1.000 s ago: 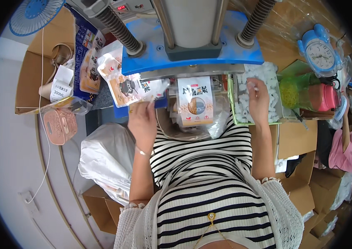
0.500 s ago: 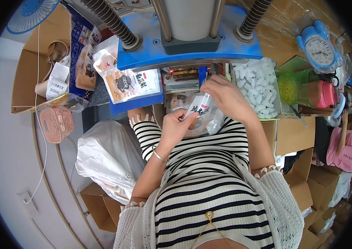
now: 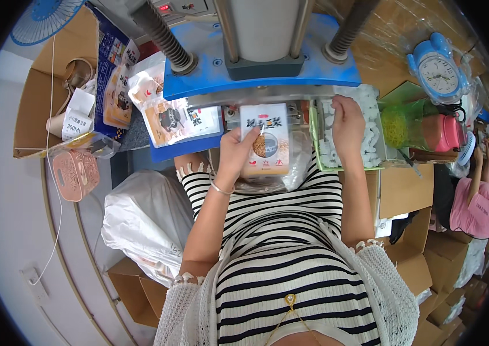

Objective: Packaging small items into plastic bags and sealing them using a heat sealer machine.

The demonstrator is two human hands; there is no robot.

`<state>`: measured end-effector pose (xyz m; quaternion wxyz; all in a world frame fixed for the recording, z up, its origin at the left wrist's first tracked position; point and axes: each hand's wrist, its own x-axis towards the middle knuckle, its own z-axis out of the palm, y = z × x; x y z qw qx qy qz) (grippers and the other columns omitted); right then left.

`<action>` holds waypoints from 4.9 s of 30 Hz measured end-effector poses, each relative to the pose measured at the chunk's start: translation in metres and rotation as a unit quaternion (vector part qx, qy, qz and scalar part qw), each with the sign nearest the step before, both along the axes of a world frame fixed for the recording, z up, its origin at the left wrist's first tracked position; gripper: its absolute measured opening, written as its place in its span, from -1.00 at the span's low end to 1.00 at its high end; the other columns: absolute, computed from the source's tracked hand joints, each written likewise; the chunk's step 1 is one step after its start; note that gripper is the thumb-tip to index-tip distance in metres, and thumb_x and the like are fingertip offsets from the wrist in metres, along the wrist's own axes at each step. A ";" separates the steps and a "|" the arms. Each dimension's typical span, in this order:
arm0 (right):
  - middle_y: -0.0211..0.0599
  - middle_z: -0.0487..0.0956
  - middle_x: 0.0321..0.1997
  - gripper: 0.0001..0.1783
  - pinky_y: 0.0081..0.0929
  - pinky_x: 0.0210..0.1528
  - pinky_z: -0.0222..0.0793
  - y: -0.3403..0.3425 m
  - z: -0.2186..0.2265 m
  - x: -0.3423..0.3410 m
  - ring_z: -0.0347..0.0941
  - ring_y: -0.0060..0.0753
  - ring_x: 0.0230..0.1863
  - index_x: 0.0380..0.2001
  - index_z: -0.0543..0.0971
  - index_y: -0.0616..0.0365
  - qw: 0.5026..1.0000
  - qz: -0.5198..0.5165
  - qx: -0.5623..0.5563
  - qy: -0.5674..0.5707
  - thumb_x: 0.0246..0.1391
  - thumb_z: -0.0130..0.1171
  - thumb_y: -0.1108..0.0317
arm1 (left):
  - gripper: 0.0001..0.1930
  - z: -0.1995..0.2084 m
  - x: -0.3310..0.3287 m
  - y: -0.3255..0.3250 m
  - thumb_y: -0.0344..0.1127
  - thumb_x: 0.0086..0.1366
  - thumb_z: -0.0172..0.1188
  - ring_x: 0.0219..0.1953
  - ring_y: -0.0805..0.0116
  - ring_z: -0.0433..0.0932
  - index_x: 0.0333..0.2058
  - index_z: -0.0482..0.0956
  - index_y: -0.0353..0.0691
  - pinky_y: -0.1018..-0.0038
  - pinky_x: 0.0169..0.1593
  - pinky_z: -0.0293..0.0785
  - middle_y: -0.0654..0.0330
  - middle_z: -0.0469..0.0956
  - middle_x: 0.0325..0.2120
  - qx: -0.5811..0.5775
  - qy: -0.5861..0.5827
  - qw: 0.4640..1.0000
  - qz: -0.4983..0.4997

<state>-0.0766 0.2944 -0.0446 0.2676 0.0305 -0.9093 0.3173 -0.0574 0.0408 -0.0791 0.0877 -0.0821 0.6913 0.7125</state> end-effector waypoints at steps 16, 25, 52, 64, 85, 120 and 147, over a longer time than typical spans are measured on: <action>-0.03 0.54 -0.27 -0.84 -0.24 -0.14 0.41 0.002 -0.018 -0.003 0.48 -0.04 -0.22 -0.25 0.49 0.29 0.989 -0.051 -0.091 -0.106 0.07 0.15 0.55 | -0.74 -0.016 0.035 -0.062 -0.39 0.09 0.31 -0.16 0.12 0.50 -0.20 0.60 -0.11 0.23 -0.08 0.37 0.21 0.58 -0.20 -0.529 0.339 0.773 0.092; -0.25 0.52 -0.26 -0.82 -0.48 -0.23 0.44 0.002 -0.006 0.014 0.47 -0.44 -0.26 -0.18 0.47 0.32 0.947 0.005 -0.298 -0.119 0.16 0.14 0.49 | -0.75 -0.004 0.002 -0.092 -0.40 -0.05 0.39 -0.29 0.13 0.53 -0.32 0.64 -0.17 0.25 -0.16 0.44 0.16 0.59 -0.35 -0.522 0.356 0.759 0.160; -0.28 0.58 -0.28 -0.80 -0.50 -0.18 0.39 -0.050 0.015 0.024 0.46 -0.45 -0.28 -0.13 0.58 0.24 0.972 0.097 -0.181 -0.117 0.18 0.12 0.47 | -0.76 0.007 0.028 0.000 -0.29 0.29 0.27 -0.52 0.71 0.41 -0.39 0.66 -0.41 0.64 -0.47 0.34 0.36 0.59 -0.55 -0.015 0.010 1.000 -0.007; -0.13 0.61 -0.34 -0.88 -0.12 -0.28 0.42 -0.004 -0.023 0.009 0.53 0.06 -0.31 -0.35 0.55 0.17 0.977 -0.100 0.146 -0.121 0.13 0.14 0.35 | -0.67 0.048 0.012 -0.024 -0.15 0.18 0.32 -0.32 0.01 0.57 -0.21 0.63 -0.29 0.24 -0.27 0.48 0.07 0.62 -0.34 -0.522 0.215 0.816 0.122; -0.51 0.49 -0.36 -0.70 -0.63 -0.25 0.34 -0.059 0.031 0.029 0.38 -0.66 -0.32 -0.07 0.60 0.15 0.899 0.185 -0.349 -0.191 0.08 0.19 0.53 | -0.80 0.037 0.053 -0.009 -0.31 0.20 0.37 -0.50 0.70 0.40 -0.38 0.64 -0.36 0.69 -0.44 0.33 0.37 0.56 -0.54 -0.082 -0.001 0.996 -0.044; -0.13 0.59 -0.22 -0.73 -0.31 -0.20 0.47 0.001 -0.003 0.002 0.55 -0.12 -0.22 -0.10 0.51 0.23 0.975 -0.077 0.176 -0.115 0.10 0.07 0.50 | -0.78 0.015 0.026 -0.073 -0.53 0.09 0.23 -0.27 0.06 0.53 -0.25 0.63 -0.21 0.31 -0.17 0.44 0.10 0.57 -0.30 -0.506 0.301 0.800 0.111; -0.22 0.56 -0.22 -0.81 -0.56 -0.14 0.35 -0.052 0.008 0.010 0.45 -0.43 -0.21 -0.14 0.58 0.23 0.946 0.283 -0.087 -0.128 0.26 0.04 0.46 | -0.76 0.003 0.045 0.001 -0.30 0.27 0.30 -0.42 0.68 0.48 -0.29 0.66 -0.43 0.64 -0.34 0.45 0.28 0.64 -0.45 -0.039 -0.043 0.993 -0.104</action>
